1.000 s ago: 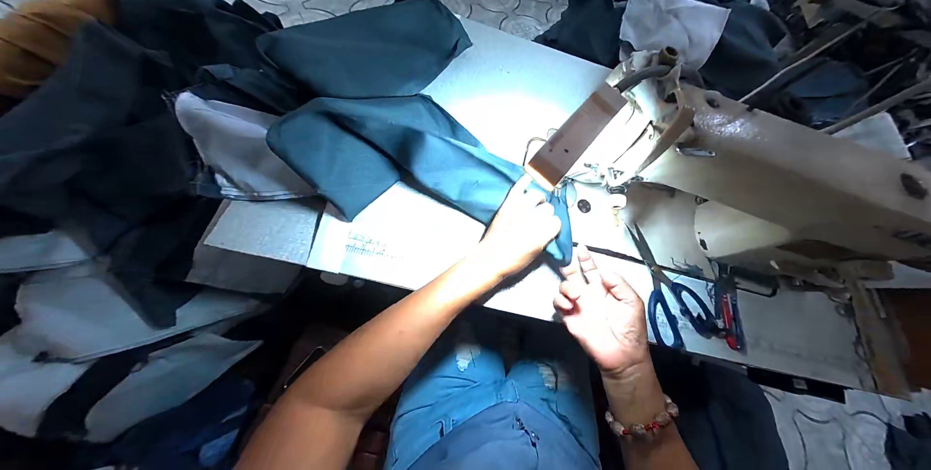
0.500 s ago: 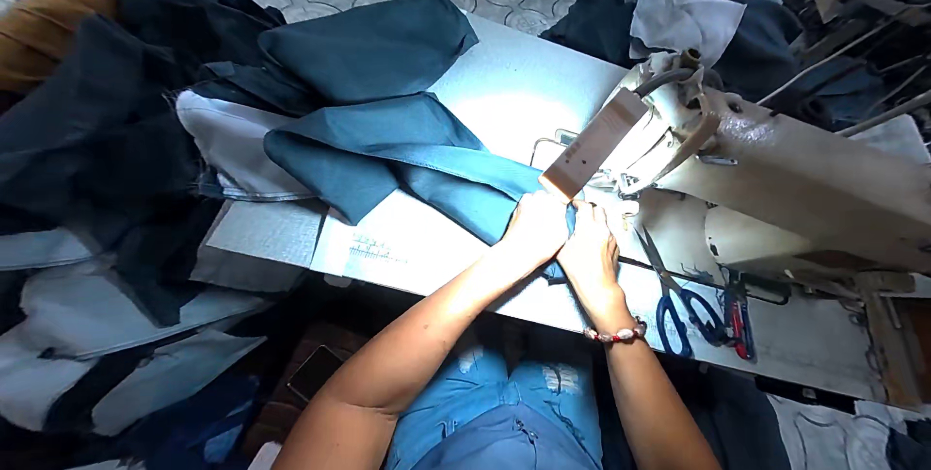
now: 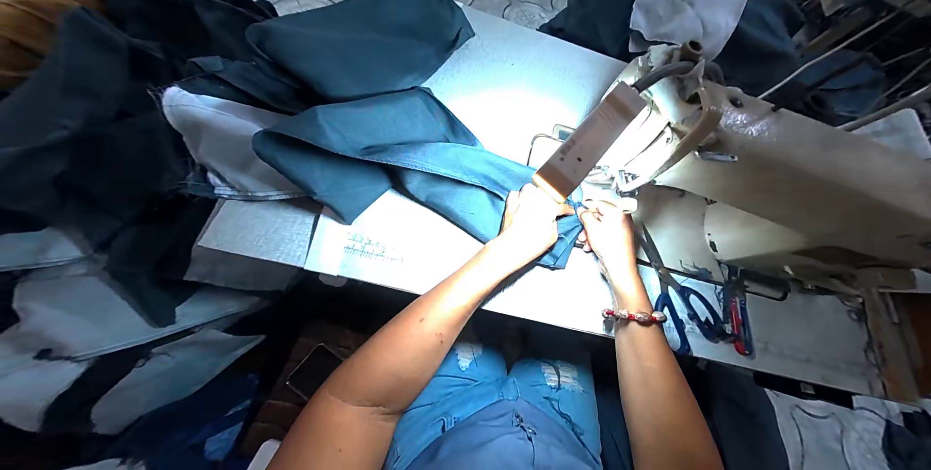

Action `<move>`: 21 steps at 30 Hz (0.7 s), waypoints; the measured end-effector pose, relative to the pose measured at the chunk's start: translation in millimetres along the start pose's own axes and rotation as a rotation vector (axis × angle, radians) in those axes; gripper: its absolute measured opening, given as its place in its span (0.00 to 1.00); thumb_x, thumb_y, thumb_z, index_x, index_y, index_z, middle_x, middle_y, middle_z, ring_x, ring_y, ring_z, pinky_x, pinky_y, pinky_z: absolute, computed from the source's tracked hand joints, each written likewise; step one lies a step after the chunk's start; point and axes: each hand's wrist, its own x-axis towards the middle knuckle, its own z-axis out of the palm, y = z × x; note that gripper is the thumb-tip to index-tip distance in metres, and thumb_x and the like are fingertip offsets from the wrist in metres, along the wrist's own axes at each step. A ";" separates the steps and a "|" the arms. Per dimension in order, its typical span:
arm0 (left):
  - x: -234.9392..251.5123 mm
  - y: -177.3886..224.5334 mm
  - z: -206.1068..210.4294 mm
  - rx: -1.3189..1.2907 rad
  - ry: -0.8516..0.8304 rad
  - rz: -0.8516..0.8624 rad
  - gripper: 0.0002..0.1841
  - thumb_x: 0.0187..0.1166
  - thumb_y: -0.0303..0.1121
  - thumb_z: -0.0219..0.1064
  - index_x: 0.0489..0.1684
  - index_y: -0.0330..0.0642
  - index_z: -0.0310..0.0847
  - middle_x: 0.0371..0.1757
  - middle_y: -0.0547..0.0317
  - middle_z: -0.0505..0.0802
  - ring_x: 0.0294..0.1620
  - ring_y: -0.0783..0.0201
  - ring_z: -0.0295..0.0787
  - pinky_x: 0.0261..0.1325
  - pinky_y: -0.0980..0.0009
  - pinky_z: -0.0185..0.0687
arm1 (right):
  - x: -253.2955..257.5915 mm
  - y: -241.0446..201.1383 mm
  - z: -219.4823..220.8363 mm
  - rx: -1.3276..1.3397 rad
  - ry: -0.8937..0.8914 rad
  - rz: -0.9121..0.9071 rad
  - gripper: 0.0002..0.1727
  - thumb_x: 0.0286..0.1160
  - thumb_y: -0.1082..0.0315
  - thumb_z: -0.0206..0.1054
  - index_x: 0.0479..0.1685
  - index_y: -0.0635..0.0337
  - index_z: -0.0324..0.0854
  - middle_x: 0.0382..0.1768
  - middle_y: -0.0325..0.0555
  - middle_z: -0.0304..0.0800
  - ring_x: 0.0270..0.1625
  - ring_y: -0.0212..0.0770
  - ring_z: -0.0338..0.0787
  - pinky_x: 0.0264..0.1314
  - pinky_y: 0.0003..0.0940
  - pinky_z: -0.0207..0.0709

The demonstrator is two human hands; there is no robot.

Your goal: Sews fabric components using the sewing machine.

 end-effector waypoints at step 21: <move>1.5 -44.9 4.8 0.326 0.325 0.702 0.03 0.70 0.19 0.69 0.33 0.35 0.89 0.39 0.45 0.95 0.44 0.45 0.94 0.50 0.50 0.84 | -63.3 3.7 16.1 0.676 0.046 -0.041 0.19 0.69 0.86 0.69 0.59 0.69 0.73 0.21 0.37 0.76 0.16 0.27 0.80 0.21 0.21 0.80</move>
